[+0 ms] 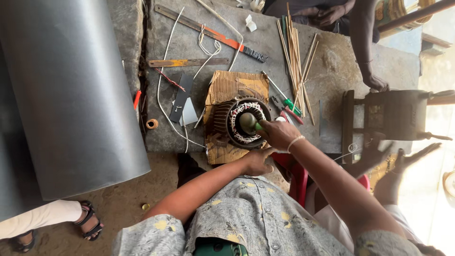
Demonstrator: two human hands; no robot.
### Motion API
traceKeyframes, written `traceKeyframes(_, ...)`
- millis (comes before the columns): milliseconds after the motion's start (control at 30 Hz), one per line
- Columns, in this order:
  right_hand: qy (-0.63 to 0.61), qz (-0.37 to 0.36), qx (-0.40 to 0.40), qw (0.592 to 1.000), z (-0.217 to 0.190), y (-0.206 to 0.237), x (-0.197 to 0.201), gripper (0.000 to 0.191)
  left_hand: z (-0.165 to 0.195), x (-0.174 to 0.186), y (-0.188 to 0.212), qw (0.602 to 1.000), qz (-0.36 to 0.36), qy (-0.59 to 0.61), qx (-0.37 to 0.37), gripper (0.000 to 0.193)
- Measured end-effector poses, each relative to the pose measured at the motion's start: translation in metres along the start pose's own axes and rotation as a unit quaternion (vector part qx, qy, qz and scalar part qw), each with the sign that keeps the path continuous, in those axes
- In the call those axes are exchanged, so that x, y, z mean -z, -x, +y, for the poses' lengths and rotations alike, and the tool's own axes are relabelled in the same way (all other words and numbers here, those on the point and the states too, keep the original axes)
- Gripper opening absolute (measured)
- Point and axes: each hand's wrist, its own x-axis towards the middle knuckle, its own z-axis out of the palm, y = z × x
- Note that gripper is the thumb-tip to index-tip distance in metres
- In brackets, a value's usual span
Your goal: The person inserts wooden slot wedges into the slots of a motor stator held on the workbench, pressing each wedge in by hand and tapping them down with a mallet. They occasionally use scissors and pliers to trim and adjust the winding ties while working around the stator.
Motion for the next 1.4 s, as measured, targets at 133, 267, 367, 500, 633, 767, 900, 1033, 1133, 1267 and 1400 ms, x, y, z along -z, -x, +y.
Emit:
traceKeyframes(133, -0.084, 0.139, 0.099, 0.982, -0.003, -0.004, 0.007, 0.039, -0.003, -0.002, -0.001, 1.000, 0.000, 0.011, -0.006, 0.097)
traceKeyframes(267, 0.014, -0.101, -0.055, 0.993, 0.004, -0.008, 0.008, 0.036, -0.004, -0.007, -0.001, 1.000, -0.003, -0.018, -0.013, 0.094)
traceKeyframes(367, -0.038, 0.054, -0.016, 0.998, 0.015, -0.007, -0.001, 0.026, -0.007, -0.010, -0.001, 0.999, 0.000, -0.039, 0.003, 0.093)
traceKeyframes(500, -0.297, 0.164, -0.107, 0.935, 0.023, 0.001, -0.039, 0.034, -0.014, -0.013, -0.001, 0.999, -0.013, -0.039, -0.009, 0.092)
traceKeyframes(633, -0.258, 0.101, -0.112, 0.954, 0.038, 0.003, -0.080, 0.037, -0.022, -0.013, -0.005, 0.998, -0.026, -0.059, -0.022, 0.086)
traceKeyframes(767, -0.024, 0.172, 0.002, 0.985, 0.056, -0.004, -0.100, 0.032, -0.033, -0.015, -0.002, 0.996, -0.012, -0.039, -0.074, 0.072)
traceKeyframes(900, -0.195, 0.131, -0.063, 0.970, 0.058, -0.006, -0.098, 0.044, -0.047, -0.021, -0.006, 0.998, -0.012, -0.044, -0.040, 0.054)
traceKeyframes(1033, -0.268, 0.050, -0.163, 0.948, 0.050, -0.001, -0.079, 0.044, -0.058, -0.027, -0.011, 0.997, 0.010, 0.022, -0.077, 0.060)
traceKeyframes(1133, -0.574, -0.028, -0.200, 0.794, 0.052, 0.003, -0.065, 0.042, -0.060, -0.027, -0.010, 0.990, 0.019, 0.074, -0.116, 0.074)
traceKeyframes(1267, -0.520, 0.174, -0.141, 0.824, 0.054, 0.002, -0.067, 0.039, -0.050, -0.020, -0.006, 0.995, 0.039, 0.004, -0.097, 0.031)
traceKeyframes(1400, -0.096, 0.054, -0.070, 0.991, 0.043, -0.001, -0.081, 0.034, -0.040, -0.015, -0.002, 0.997, -0.021, 0.030, -0.071, 0.027)
